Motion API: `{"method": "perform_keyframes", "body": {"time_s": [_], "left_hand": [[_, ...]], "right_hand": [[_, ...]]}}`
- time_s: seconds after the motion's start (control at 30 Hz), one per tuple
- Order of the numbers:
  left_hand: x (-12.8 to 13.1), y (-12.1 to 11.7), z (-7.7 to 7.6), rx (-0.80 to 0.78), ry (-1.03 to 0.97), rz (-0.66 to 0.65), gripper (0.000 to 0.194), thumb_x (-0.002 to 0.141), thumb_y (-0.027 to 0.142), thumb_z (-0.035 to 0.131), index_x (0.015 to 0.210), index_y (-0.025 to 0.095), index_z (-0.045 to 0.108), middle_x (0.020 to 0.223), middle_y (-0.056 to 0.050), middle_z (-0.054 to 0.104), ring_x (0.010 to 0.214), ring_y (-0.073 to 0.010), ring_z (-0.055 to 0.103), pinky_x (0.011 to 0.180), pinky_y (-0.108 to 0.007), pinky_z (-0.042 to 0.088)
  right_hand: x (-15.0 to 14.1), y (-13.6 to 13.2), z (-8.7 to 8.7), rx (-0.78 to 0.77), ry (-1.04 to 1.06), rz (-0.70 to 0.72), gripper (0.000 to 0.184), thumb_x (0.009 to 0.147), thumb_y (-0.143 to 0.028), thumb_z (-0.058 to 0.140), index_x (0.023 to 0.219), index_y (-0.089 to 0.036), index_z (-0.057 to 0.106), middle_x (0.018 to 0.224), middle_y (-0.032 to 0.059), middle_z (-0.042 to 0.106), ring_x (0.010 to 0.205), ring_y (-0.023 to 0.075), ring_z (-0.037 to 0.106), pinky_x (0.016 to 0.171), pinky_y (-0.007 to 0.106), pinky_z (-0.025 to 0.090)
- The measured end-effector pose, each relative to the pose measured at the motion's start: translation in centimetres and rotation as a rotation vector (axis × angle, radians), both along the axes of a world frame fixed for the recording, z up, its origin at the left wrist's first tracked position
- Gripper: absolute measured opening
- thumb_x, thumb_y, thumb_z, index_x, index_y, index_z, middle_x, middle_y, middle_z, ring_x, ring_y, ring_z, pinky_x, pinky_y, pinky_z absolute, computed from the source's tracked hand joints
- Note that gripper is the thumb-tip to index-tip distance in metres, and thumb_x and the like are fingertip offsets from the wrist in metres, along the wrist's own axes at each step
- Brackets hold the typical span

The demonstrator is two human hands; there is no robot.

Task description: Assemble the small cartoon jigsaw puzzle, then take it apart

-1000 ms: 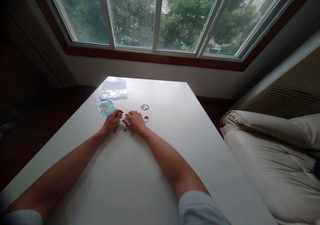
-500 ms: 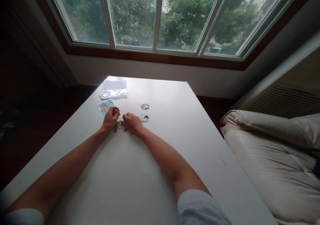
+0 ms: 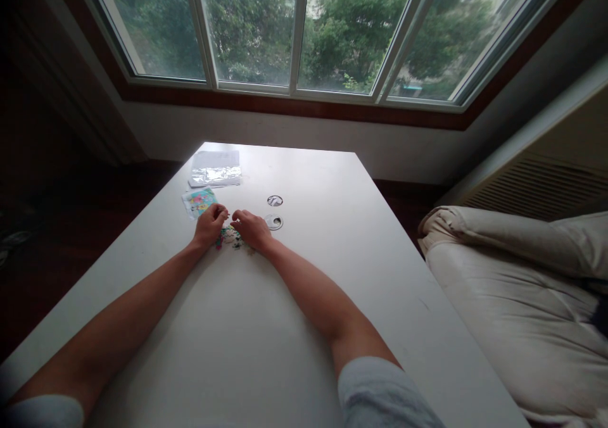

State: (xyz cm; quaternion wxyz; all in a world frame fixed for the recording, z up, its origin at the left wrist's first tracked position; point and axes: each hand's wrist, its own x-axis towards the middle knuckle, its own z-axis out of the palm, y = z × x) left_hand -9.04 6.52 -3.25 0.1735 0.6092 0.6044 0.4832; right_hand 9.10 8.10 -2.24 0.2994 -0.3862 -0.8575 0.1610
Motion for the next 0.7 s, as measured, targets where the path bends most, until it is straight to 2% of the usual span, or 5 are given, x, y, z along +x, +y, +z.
{"method": "perform_keyframes", "body": {"time_s": [0.17,0.3,0.43,0.53,0.7], "left_hand": [[0.2,-0.1,0.3,0.050,0.107,0.028,0.016,0.091,0.031,0.054,0.095,0.021,0.065,0.089,-0.003,0.067,0.079,-0.0184,0.061,0.072,-0.030,0.046],[0.2,-0.2,0.6,0.096,0.195,0.007,0.018,0.093,0.028,0.051,0.096,0.021,0.067,0.097,-0.006,0.065,0.083,-0.0195,0.061,0.076,-0.032,0.047],[0.2,-0.4,0.9,0.083,0.223,0.002,0.025,0.097,0.030,0.046,0.096,0.021,0.069,0.098,-0.006,0.065,0.089,-0.0206,0.061,0.079,-0.032,0.047],[0.1,-0.4,1.0,0.076,0.214,-0.002,0.028,0.098,0.031,0.046,0.097,0.021,0.072,0.098,-0.006,0.066,0.090,-0.0209,0.062,0.080,-0.033,0.047],[0.0,-0.3,0.8,0.066,0.212,-0.015,0.026,0.096,0.031,0.049,0.096,0.021,0.074,0.097,-0.006,0.067,0.085,-0.0212,0.062,0.080,-0.033,0.047]], "right_hand": [[0.3,1.3,-0.6,-0.082,0.302,0.053,0.017,0.099,-0.030,0.053,0.100,-0.022,0.068,0.093,0.0019,0.070,0.084,0.0159,0.063,0.079,0.026,0.046],[0.3,1.9,-0.9,-0.148,0.468,0.111,0.019,0.094,-0.025,0.053,0.101,-0.022,0.071,0.097,0.0027,0.072,0.086,0.0157,0.064,0.081,0.027,0.049],[0.1,1.9,-1.2,-0.310,0.585,0.155,0.025,0.091,-0.025,0.054,0.110,-0.023,0.069,0.095,0.0014,0.071,0.073,0.0124,0.066,0.071,0.025,0.052],[0.1,1.8,-1.3,-0.405,0.650,0.185,0.029,0.091,-0.028,0.054,0.117,-0.024,0.066,0.093,0.0011,0.072,0.074,0.0125,0.069,0.067,0.024,0.053],[0.1,1.3,-0.8,-0.430,0.709,0.187,0.028,0.092,-0.034,0.055,0.115,-0.024,0.068,0.091,0.0020,0.076,0.085,0.0151,0.072,0.081,0.030,0.057]]}}
